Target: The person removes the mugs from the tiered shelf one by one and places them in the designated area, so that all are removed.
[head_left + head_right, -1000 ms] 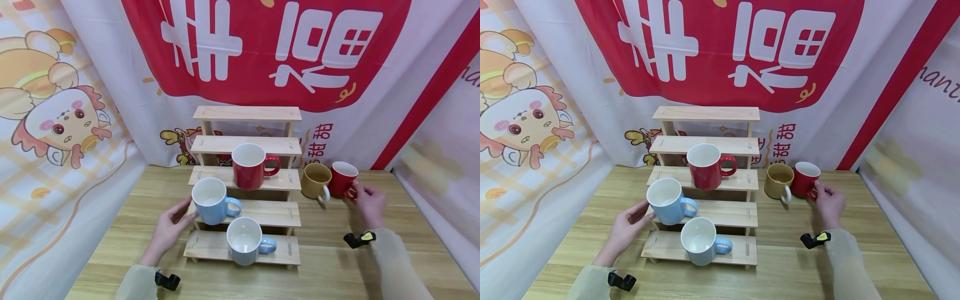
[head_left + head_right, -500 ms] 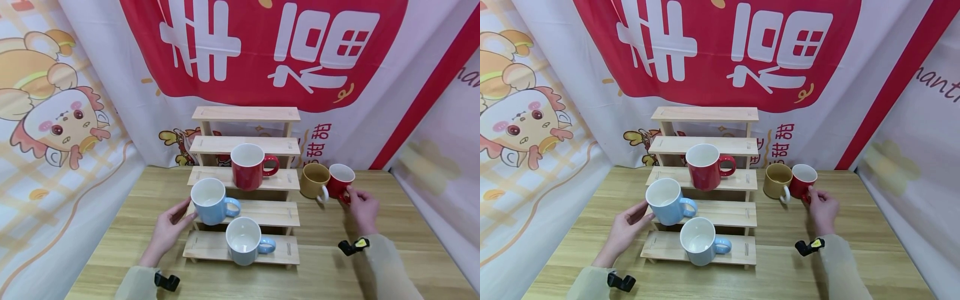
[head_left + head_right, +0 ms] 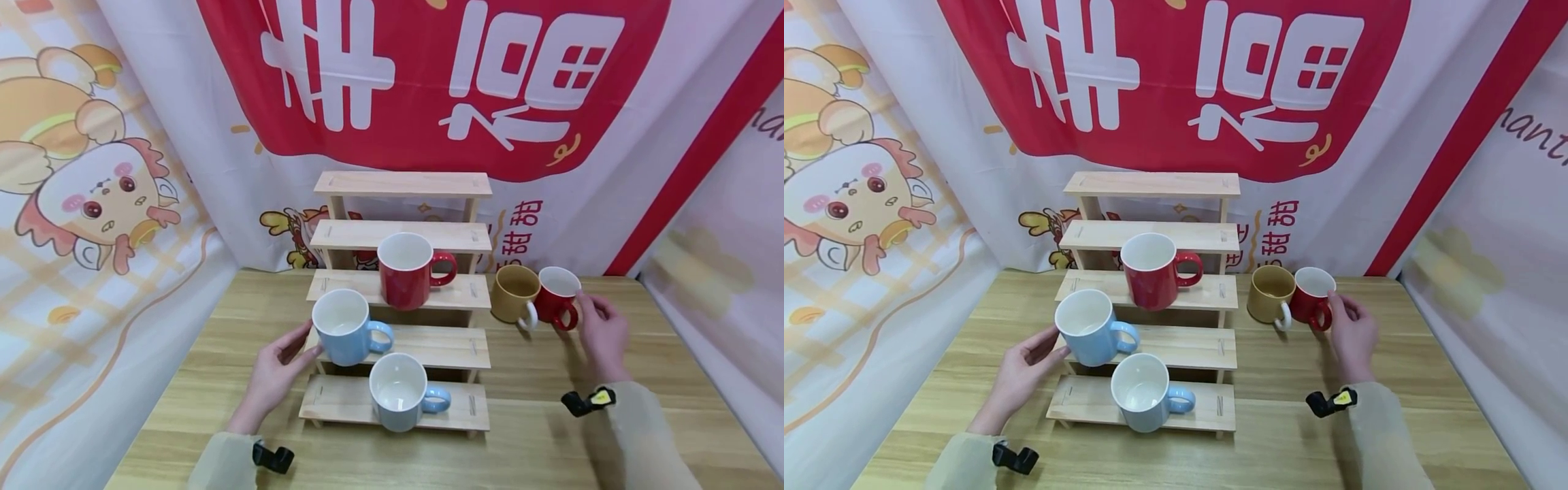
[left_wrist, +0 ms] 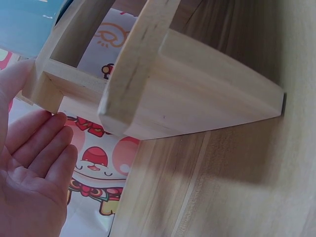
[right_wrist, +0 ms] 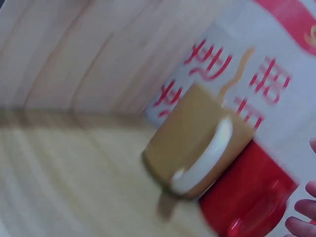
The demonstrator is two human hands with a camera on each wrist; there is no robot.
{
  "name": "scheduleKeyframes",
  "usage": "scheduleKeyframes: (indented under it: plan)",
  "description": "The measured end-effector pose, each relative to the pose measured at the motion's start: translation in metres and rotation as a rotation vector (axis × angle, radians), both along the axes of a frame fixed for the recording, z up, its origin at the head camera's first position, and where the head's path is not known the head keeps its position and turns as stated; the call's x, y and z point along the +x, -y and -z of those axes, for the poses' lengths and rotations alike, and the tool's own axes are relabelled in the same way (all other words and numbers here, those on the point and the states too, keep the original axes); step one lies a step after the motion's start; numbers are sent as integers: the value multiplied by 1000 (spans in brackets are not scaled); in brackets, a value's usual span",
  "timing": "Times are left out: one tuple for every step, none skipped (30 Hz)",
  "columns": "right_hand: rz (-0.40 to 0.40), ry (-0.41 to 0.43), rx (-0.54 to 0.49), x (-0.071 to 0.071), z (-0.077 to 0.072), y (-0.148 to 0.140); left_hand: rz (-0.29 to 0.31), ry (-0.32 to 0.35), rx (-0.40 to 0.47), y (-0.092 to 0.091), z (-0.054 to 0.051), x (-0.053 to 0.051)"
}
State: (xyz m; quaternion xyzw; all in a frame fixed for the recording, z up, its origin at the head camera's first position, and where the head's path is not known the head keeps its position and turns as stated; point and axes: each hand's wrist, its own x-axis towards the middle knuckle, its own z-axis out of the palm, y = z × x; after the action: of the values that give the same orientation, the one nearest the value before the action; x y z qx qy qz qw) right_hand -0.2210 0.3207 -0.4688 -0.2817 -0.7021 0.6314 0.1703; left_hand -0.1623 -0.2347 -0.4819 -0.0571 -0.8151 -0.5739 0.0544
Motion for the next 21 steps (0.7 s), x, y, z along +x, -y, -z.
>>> scheduleKeyframes:
  plan:
    - [-2,-24,-11,-1,-7,1,2,-3,0,0,0,0]
    - [-3,-43,-31,-2,-16,2,5,-6,1,0,0,-1]
    - [-12,-53,-23,-3,-24,3,7,-9,1,1,1,-1]
    - [-23,-69,-19,-4,-33,5,9,-11,1,1,1,-1]
    - [-36,-81,10,-4,-42,7,10,-12,1,1,1,-2]
    - [-48,-85,45,-5,-51,9,10,-12,0,1,1,-2]
    - [-68,-88,76,-5,-60,12,11,-11,-1,2,1,-2]
    - [-86,-95,103,-5,-68,15,12,-10,-2,2,1,-2]
    - [-109,-90,140,-5,-76,18,14,-10,-5,2,1,-2]
    - [-133,-92,153,-5,-85,22,13,-8,-6,2,2,-2]
    - [-160,-94,167,-4,-93,26,11,-6,-6,2,2,-2]
    - [-188,-95,179,-3,-101,32,11,-3,-6,2,2,-2]
    - [-218,-92,189,-2,-108,37,11,-2,-6,2,2,-1]
    - [-252,-87,195,-1,-114,43,12,-1,-6,2,1,-1]
    - [-286,-88,205,1,-120,50,11,-1,-7,2,1,-1]
    - [-316,-103,215,2,-125,57,9,0,-5,2,1,-1]
    - [-349,-117,228,4,-129,65,10,-2,-5,2,1,-1]
    - [-382,-126,245,5,-132,72,11,-3,-5,2,1,-1]
    - [-420,-140,253,7,-135,79,13,-5,-5,2,0,-1]
    - [-456,-151,268,8,-137,87,15,-8,-4,1,0,-1]
    - [-491,-164,286,10,-139,94,15,-10,-4,1,0,-1]
